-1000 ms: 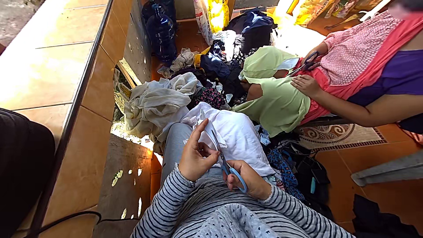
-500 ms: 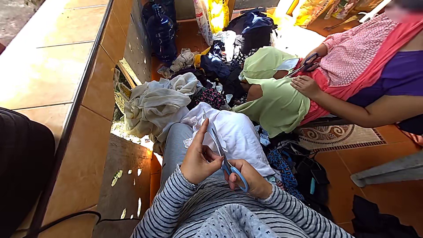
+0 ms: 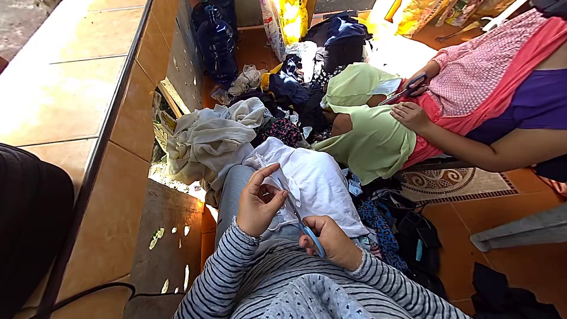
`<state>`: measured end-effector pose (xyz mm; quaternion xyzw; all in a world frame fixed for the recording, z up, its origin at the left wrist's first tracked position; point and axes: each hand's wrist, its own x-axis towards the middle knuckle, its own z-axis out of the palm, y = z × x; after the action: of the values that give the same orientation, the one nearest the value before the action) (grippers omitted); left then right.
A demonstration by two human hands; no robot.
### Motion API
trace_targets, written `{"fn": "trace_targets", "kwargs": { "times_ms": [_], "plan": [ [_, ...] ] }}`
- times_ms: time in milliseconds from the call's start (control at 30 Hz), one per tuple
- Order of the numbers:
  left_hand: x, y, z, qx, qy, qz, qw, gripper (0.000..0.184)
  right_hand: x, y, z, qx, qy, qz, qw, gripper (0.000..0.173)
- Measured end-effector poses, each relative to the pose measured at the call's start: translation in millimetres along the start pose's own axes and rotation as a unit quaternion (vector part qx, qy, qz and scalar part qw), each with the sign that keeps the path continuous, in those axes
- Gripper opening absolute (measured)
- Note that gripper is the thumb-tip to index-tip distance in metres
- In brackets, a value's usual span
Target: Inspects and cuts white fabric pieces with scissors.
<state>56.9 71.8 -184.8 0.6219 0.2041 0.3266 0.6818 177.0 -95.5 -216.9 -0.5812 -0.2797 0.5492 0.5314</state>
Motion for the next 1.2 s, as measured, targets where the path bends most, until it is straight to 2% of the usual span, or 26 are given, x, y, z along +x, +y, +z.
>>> {"fn": "trace_targets", "kwargs": {
  "times_ms": [167,333,433,600,800,867,933,1000,1067,1133,1200],
  "plan": [
    [-3.9,-8.0,1.0,0.001,-0.06,0.032,0.998,0.075,3.0,-1.6,-1.7,0.037,-0.051,-0.021,0.998,0.045],
    [-4.4,-8.4,0.3,0.001,-0.081,0.043,0.996,0.078,3.8,-1.3,-4.3,0.034,-0.057,-0.024,0.998,0.047],
    [-4.8,-7.6,-0.1,-0.001,-0.086,0.036,0.996,0.083,3.0,-0.1,-5.1,0.04,-0.054,-0.029,0.997,0.045],
    [-6.0,-9.8,1.1,-0.025,-0.11,0.003,0.994,0.102,3.6,0.9,-7.2,0.061,-0.087,-0.057,0.993,0.044],
    [-16.6,-19.8,5.5,-0.027,-0.171,-0.034,0.984,0.11,1.8,2.0,-4.2,0.128,-0.066,-0.086,0.986,0.036],
    [-22.2,-21.1,3.3,-0.008,-0.164,-0.033,0.986,0.108,3.1,3.3,-7.1,0.13,-0.045,-0.138,0.981,0.035],
    [-29.3,-14.3,0.5,0.003,-0.159,0.004,0.987,0.103,6.1,6.3,-14.1,0.068,-0.023,-0.213,0.974,0.042],
    [-35.0,-0.4,3.2,-0.008,-0.16,0.069,0.985,0.094,8.6,7.2,-20.4,-0.004,-0.045,-0.273,0.961,0.058],
    [-38.7,12.2,8.1,-0.039,-0.167,0.119,0.978,0.085,6.7,4.7,-15.3,-0.017,-0.1,-0.285,0.953,0.064],
    [-37.7,18.6,11.4,-0.058,-0.129,0.168,0.976,0.073,2.2,-1.1,-7.2,0.027,-0.17,-0.254,0.952,0.048],
    [-31.7,20.4,7.9,-0.051,-0.054,0.19,0.979,0.064,-0.5,-6.6,-5.8,0.089,-0.182,-0.212,0.956,0.03]
  ]
}}
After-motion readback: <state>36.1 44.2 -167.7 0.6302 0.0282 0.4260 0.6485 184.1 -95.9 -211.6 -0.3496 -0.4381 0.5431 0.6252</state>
